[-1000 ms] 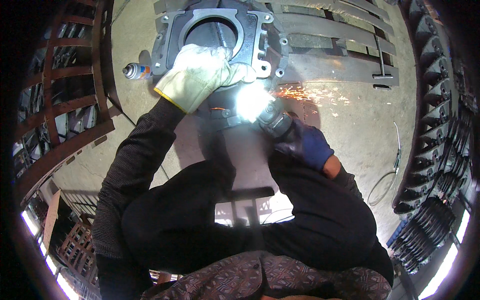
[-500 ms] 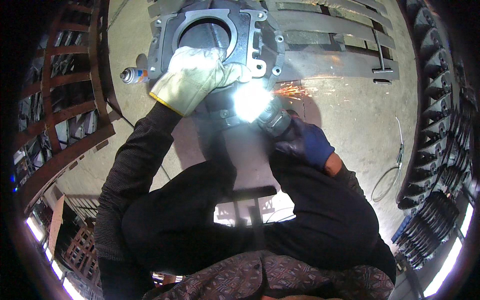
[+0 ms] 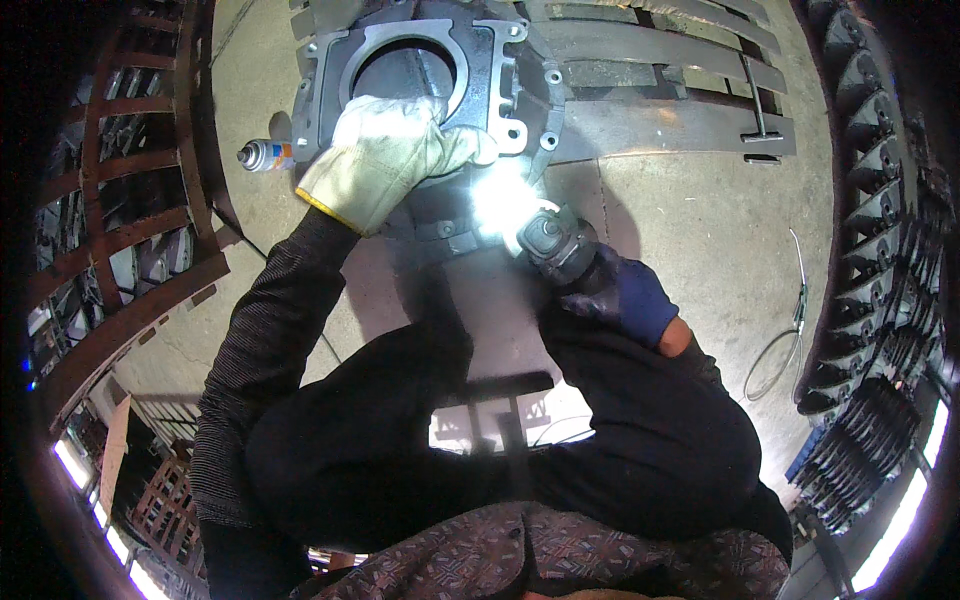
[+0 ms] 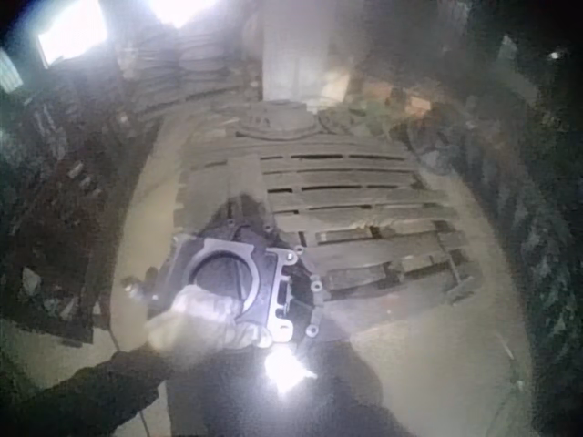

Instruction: The person grinds the edges of a metal part using an angle grinder, then flips it over and continues grinding. They inspect the part and place it on a rack with other similar parts.

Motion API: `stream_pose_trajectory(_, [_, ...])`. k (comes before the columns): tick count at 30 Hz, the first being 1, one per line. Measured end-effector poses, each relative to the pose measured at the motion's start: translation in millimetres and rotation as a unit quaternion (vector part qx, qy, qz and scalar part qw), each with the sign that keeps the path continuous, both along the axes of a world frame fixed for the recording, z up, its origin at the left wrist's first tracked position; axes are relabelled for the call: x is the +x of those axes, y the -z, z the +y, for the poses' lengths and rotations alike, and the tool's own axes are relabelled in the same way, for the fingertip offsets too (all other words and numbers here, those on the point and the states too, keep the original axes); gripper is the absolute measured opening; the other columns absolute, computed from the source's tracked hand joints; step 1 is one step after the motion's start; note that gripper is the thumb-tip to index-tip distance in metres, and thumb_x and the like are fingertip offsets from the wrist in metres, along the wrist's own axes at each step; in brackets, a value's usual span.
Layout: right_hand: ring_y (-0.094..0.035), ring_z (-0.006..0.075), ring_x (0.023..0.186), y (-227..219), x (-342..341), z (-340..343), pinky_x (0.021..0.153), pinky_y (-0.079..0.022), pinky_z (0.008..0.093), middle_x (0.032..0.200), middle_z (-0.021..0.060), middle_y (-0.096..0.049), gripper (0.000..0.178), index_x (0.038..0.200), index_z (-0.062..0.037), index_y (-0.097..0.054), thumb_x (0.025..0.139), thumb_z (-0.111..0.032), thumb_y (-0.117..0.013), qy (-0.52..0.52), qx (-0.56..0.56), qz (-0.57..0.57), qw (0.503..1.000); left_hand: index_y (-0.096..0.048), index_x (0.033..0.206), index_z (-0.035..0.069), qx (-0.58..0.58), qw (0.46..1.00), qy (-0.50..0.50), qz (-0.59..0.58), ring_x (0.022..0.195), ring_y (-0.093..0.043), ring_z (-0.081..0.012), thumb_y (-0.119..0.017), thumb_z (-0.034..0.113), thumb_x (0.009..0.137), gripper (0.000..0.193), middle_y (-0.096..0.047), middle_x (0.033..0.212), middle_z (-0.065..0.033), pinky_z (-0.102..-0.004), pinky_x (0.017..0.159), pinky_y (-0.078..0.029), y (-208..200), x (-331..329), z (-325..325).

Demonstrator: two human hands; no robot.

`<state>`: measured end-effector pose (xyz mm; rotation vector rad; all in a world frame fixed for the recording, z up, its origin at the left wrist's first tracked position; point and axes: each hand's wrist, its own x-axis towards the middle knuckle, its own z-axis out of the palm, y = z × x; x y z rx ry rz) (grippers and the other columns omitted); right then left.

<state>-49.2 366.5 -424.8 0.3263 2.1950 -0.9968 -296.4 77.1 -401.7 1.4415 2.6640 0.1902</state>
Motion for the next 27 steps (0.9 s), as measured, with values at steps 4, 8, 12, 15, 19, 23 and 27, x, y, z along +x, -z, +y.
stream_pose_trajectory(4, [-0.073,0.0457,0.099,10.3,1.4,-0.6,0.087,-0.058,0.0523,0.107,0.0259,-0.075,0.090,0.153,-0.0061,-0.044,0.086,-0.056,-0.079,-0.053,0.025,0.099,0.993,-0.070,0.101,0.007,-0.015,1.000,-0.012,0.016,0.086,-0.069,-0.0337,-0.062,0.046,0.101,0.040,-0.071,0.089,-0.0141,-0.0439,0.085,-0.051,7.0,2.9,-18.9])
stream_pose_trajectory(8, [-0.072,0.0458,0.100,23.0,-4.3,-4.9,0.088,-0.057,0.0536,0.107,0.0264,-0.075,0.089,0.152,-0.0063,-0.046,0.087,-0.057,-0.078,-0.064,0.032,0.105,0.992,-0.070,0.100,0.007,-0.012,1.000,-0.017,0.020,0.086,-0.069,-0.0342,-0.061,0.047,0.102,0.041,-0.071,0.089,-0.0147,-0.0440,0.084,-0.052,15.7,3.1,-27.5])
stream_pose_trajectory(12, [-0.072,0.0459,0.100,17.4,-8.0,-10.6,0.089,-0.057,0.0548,0.108,0.0267,-0.074,0.088,0.152,-0.0063,-0.046,0.087,-0.057,-0.077,-0.071,0.067,0.095,0.991,-0.070,0.100,0.006,-0.004,1.000,-0.018,0.019,0.086,-0.070,-0.0347,-0.060,0.048,0.102,0.043,-0.071,0.088,-0.0153,-0.0441,0.083,-0.052,16.8,2.1,-26.6])
stream_pose_trajectory(15, [-0.072,0.0462,0.099,11.9,-11.1,-14.9,0.088,-0.057,0.0544,0.109,0.0268,-0.074,0.086,0.150,-0.0076,-0.047,0.087,-0.057,-0.077,-0.071,0.082,0.086,0.990,-0.070,0.100,0.006,0.006,1.000,-0.015,0.015,0.086,-0.070,-0.0351,-0.060,0.049,0.102,0.045,-0.071,0.088,-0.0157,-0.0442,0.083,-0.052,13.2,1.4,-23.3])
stream_pose_trajectory(19, [-0.072,0.0456,0.103,12.5,-13.4,-17.0,0.089,-0.058,0.0522,0.114,0.0264,-0.073,0.084,0.150,-0.0095,-0.048,0.087,-0.056,-0.078,-0.074,0.084,0.071,0.991,-0.070,0.099,0.005,0.023,1.000,-0.010,0.005,0.086,-0.070,-0.0355,-0.059,0.050,0.103,0.047,-0.071,0.088,-0.0163,-0.0443,0.082,-0.053,8.0,-0.2,-14.6])
stream_pose_trajectory(23, [-0.073,0.0448,0.102,9.3,-6.1,-9.7,0.087,-0.059,0.0513,0.116,0.0241,-0.074,0.089,0.155,-0.0105,-0.043,0.087,-0.054,-0.080,-0.046,0.069,0.062,0.995,-0.070,0.099,0.005,0.039,0.999,-0.006,-0.006,0.086,-0.070,-0.0360,-0.058,0.051,0.103,0.048,-0.071,0.087,-0.0169,-0.0444,0.081,-0.053,4.3,-2.4,-4.6])
stream_pose_trajectory(27, [-0.074,0.0446,0.101,1.8,2.3,0.0,0.085,-0.060,0.0504,0.114,0.0216,-0.076,0.097,0.161,-0.0121,-0.033,0.087,-0.053,-0.081,-0.047,0.022,0.059,0.997,-0.070,0.098,0.004,0.051,0.999,-0.008,-0.016,0.086,-0.071,-0.0365,-0.057,0.053,0.103,0.050,-0.071,0.087,-0.0175,-0.0445,0.080,-0.054,1.8,-3.3,1.5])
